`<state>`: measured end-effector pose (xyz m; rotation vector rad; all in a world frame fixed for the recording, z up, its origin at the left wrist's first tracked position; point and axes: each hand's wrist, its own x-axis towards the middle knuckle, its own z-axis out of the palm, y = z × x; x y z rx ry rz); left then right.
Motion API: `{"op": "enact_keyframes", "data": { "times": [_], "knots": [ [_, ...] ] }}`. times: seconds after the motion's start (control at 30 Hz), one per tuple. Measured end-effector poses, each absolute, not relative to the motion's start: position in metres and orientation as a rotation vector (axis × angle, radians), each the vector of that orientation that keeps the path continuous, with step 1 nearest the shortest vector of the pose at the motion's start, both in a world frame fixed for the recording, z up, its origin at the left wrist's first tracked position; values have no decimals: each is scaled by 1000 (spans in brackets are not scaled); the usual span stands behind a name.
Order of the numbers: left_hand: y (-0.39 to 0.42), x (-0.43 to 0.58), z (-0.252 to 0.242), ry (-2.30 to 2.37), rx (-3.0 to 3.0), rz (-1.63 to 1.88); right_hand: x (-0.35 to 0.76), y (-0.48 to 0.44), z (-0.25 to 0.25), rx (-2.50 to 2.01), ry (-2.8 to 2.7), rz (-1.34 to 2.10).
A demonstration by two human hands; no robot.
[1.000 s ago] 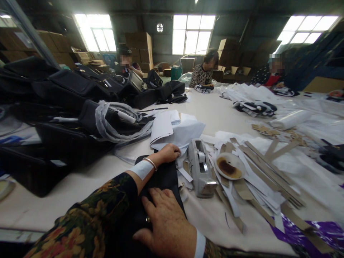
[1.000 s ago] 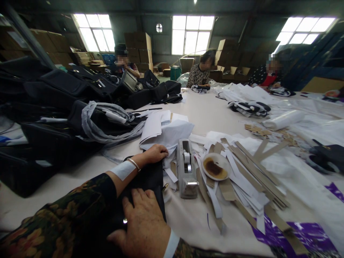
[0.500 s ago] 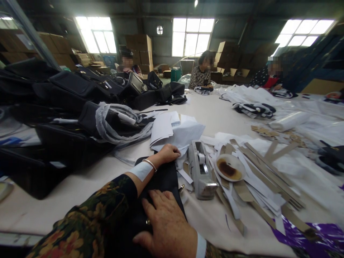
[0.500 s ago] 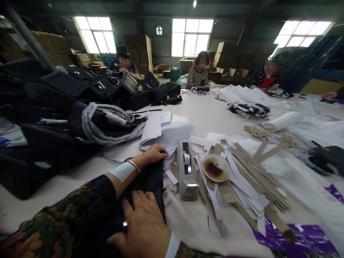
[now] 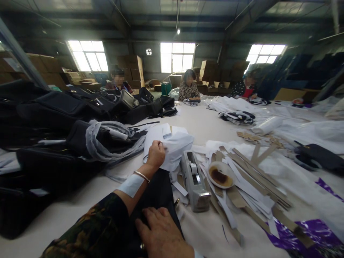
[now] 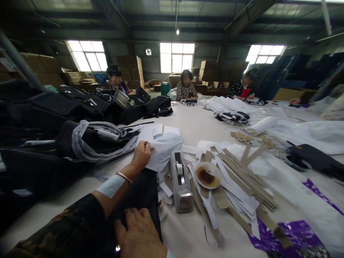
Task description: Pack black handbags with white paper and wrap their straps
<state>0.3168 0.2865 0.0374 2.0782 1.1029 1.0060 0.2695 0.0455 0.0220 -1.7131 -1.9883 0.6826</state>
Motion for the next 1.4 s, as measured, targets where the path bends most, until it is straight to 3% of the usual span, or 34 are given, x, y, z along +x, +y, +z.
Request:
{"op": "enact_keyframes", "data": {
  "times": [0.27, 0.6, 0.83, 0.97, 1.1, 1.23, 1.3, 1.4],
  "knots": [
    [298, 311, 63, 875, 1743, 1142, 265, 45, 16, -1748, -2022, 557],
    [266, 277, 95, 548, 1699, 1109, 268, 42, 15, -1660, -1882, 734],
    [211, 224, 87, 239, 2381, 798, 307, 51, 43, -980, -590, 1090],
    [170, 197, 93, 9, 2415, 501, 335, 75, 51, -807, -244, 1045],
    [158, 174, 98, 84, 2212, 522, 337, 78, 38, -881, -91, 920],
    [194, 170, 82, 669, 1753, 840, 317, 60, 48, -895, -185, 1018],
    [212, 174, 72, 801, 1441, 719, 307, 51, 66, -893, -231, 1139],
    [216, 176, 69, 607, 1083, 404, 297, 44, 92, -892, -296, 1274]
  ]
}}
